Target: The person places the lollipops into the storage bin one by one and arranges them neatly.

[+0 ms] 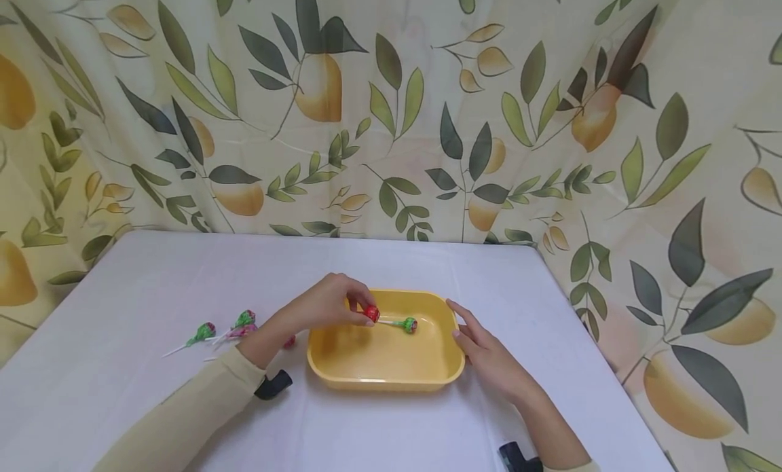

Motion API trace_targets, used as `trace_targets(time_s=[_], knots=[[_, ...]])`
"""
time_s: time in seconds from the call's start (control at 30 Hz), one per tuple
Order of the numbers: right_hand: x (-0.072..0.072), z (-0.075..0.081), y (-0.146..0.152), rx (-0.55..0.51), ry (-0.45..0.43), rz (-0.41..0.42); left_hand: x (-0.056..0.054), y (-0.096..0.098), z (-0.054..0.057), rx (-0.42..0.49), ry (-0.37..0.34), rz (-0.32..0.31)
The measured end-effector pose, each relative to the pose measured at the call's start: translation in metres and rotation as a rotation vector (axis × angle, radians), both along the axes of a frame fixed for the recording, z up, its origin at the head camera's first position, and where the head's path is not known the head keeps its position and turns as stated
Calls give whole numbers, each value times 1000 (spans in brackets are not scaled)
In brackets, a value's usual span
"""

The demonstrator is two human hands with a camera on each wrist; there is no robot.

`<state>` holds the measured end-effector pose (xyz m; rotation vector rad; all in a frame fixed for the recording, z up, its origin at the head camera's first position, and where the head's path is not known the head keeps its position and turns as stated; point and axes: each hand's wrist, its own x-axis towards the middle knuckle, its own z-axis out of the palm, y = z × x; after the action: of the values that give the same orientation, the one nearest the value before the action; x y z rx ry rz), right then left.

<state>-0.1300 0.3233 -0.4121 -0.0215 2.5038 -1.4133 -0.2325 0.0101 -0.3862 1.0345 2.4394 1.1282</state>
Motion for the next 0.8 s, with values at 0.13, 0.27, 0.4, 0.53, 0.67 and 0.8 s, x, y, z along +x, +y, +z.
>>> trace_targets(time_s=[0.13,0.27,0.4,0.53,0.67,0.8], knots=[[1,1,0,3,-2,0,4,9,1,10,-37,-5],[0,1,0,6,5,3,7,17,0,43,-55,-5],[-1,1,0,7,6,5,11,25,-3,67,-68,6],[-1,2,0,9,1,6,15,33,-6,65,-73,17],[-1,2,0,3,-1,8,19,40,-7,35,-65,40],[0,2,0,2,-3,12,22,47,-8,-13,-65,75]])
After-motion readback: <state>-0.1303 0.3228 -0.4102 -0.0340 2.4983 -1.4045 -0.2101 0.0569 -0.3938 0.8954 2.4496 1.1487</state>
